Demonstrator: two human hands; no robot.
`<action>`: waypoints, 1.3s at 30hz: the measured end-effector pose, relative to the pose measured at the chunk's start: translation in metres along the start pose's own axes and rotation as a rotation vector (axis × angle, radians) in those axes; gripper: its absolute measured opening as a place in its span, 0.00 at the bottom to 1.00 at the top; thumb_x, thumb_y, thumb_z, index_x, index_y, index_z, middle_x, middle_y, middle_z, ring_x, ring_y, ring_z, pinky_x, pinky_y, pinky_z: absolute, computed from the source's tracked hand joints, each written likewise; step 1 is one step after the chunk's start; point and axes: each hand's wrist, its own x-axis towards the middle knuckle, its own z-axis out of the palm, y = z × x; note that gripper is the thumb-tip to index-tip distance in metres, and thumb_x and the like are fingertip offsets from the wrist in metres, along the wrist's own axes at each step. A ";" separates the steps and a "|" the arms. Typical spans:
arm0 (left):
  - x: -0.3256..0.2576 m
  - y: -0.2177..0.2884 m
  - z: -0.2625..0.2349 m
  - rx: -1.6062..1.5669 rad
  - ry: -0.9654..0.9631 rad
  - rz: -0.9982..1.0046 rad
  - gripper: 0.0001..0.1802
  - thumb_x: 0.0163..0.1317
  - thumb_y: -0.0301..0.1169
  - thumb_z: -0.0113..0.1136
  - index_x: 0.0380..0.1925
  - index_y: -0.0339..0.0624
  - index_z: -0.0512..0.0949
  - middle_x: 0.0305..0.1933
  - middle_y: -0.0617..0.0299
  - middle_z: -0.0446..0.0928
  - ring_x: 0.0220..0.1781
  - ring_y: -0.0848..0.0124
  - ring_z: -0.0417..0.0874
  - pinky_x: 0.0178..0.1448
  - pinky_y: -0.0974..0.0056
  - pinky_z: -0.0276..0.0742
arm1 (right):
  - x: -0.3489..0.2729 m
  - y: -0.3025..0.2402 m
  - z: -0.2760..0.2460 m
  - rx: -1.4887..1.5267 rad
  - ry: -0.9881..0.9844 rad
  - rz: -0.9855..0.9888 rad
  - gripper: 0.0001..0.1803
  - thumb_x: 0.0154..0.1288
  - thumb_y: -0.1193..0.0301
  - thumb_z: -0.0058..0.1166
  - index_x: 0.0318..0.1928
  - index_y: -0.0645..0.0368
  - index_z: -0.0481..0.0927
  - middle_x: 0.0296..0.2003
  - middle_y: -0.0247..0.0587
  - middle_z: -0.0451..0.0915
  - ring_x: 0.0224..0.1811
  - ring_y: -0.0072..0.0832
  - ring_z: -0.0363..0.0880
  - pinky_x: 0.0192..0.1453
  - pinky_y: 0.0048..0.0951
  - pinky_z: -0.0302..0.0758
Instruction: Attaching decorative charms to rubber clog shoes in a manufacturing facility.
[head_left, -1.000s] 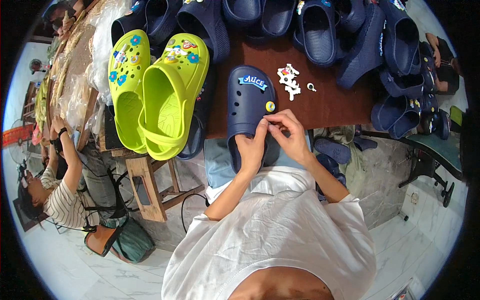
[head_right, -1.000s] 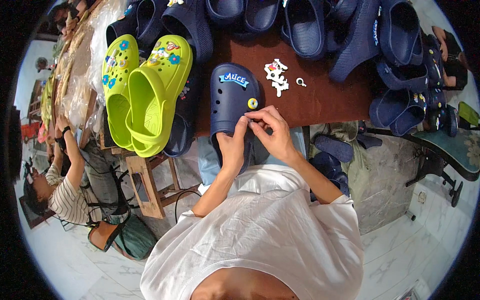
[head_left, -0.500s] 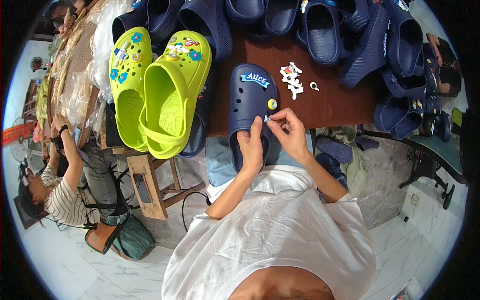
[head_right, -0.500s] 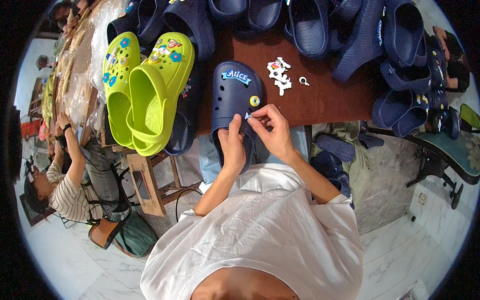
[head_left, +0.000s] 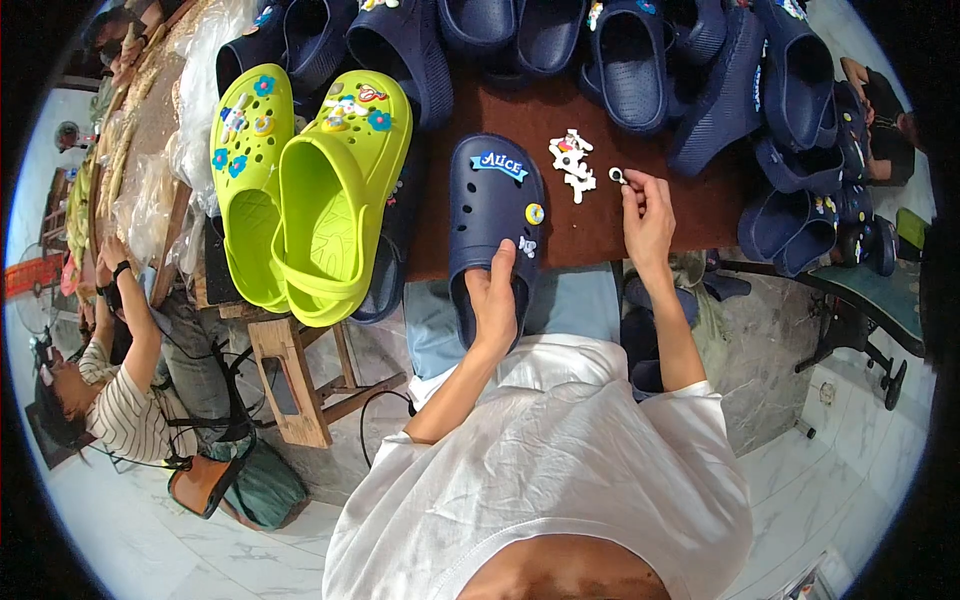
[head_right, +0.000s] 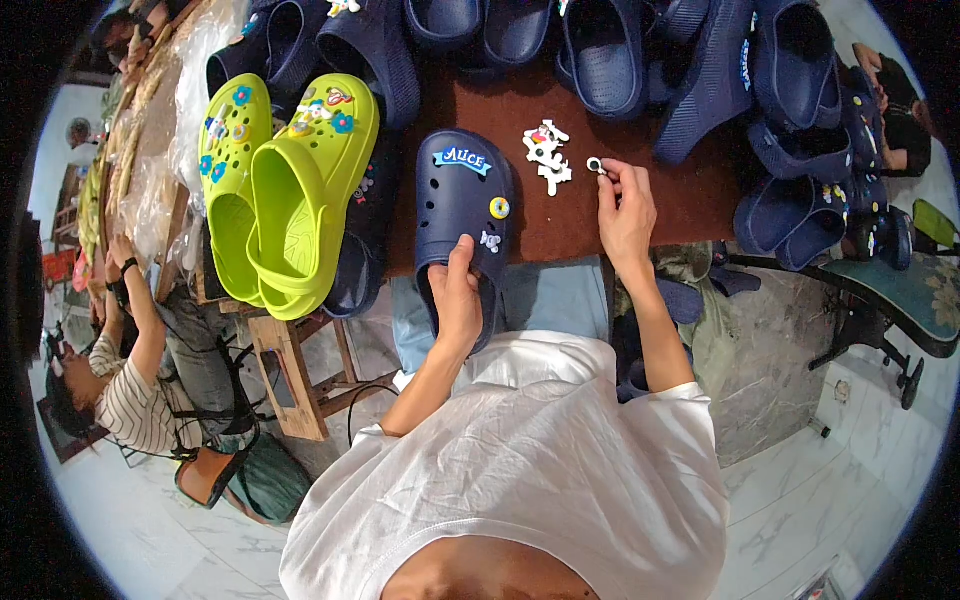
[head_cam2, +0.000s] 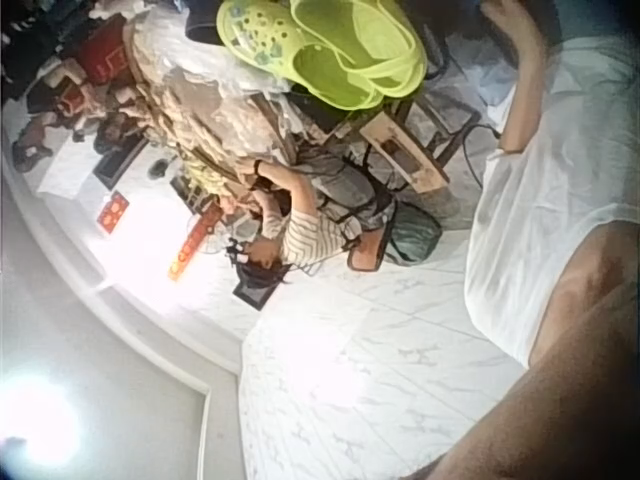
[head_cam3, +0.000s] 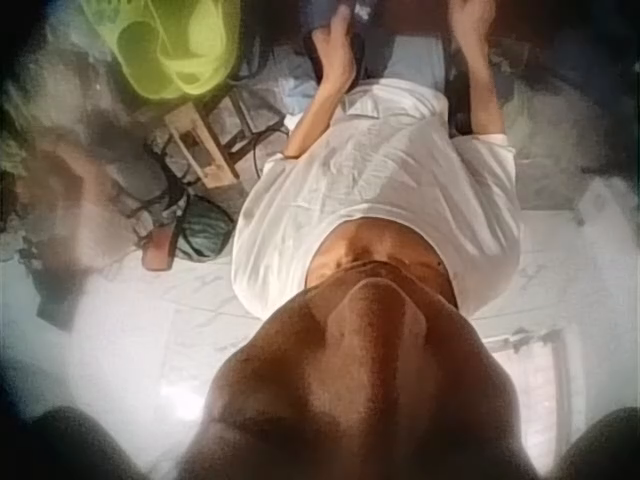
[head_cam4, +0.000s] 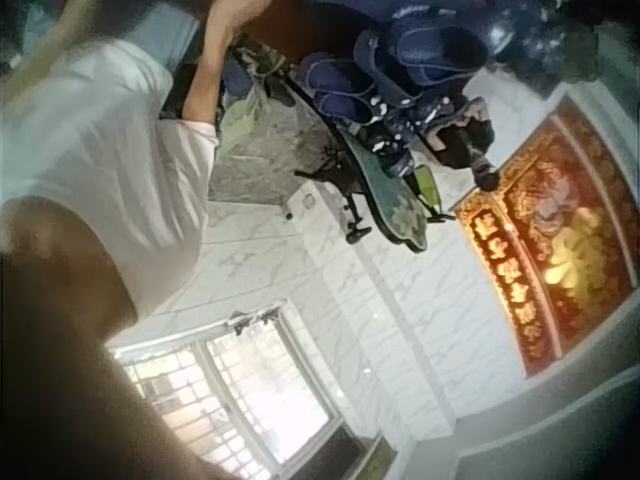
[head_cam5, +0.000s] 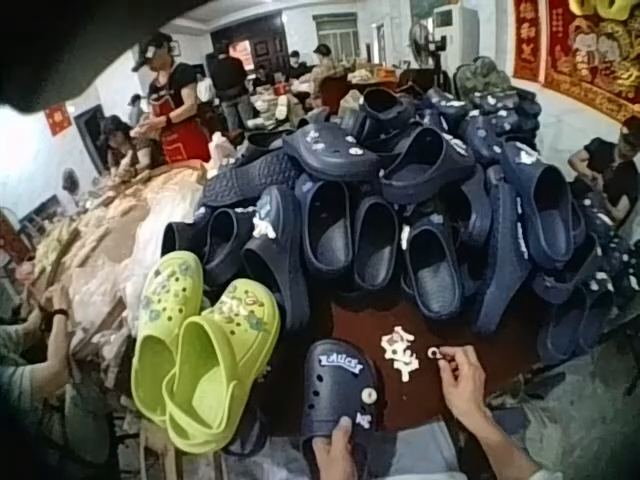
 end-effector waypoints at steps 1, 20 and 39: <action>0.000 0.001 0.000 0.014 0.000 -0.003 0.11 0.65 0.34 0.60 0.43 0.42 0.73 0.32 0.74 0.72 0.26 0.86 0.65 0.30 0.76 0.61 | 0.003 0.003 0.000 0.000 0.000 -0.001 0.11 0.65 0.73 0.56 0.48 0.58 0.79 0.38 0.41 0.76 0.35 0.30 0.78 0.40 0.30 0.75; 0.000 -0.003 -0.002 -0.017 -0.014 -0.004 0.09 0.64 0.36 0.61 0.37 0.45 0.74 0.28 0.76 0.69 0.22 0.86 0.61 0.27 0.75 0.55 | -0.003 -0.014 0.006 0.161 -0.079 -0.130 0.08 0.69 0.74 0.52 0.44 0.61 0.81 0.37 0.44 0.78 0.35 0.32 0.79 0.38 0.28 0.74; -0.001 -0.004 -0.007 -0.004 -0.050 -0.044 0.11 0.67 0.35 0.56 0.40 0.38 0.72 0.37 0.67 0.72 0.35 0.81 0.68 0.40 0.71 0.60 | -0.047 -0.068 0.034 0.653 -0.381 0.048 0.06 0.66 0.75 0.58 0.40 0.64 0.81 0.36 0.36 0.83 0.36 0.18 0.81 0.39 0.21 0.76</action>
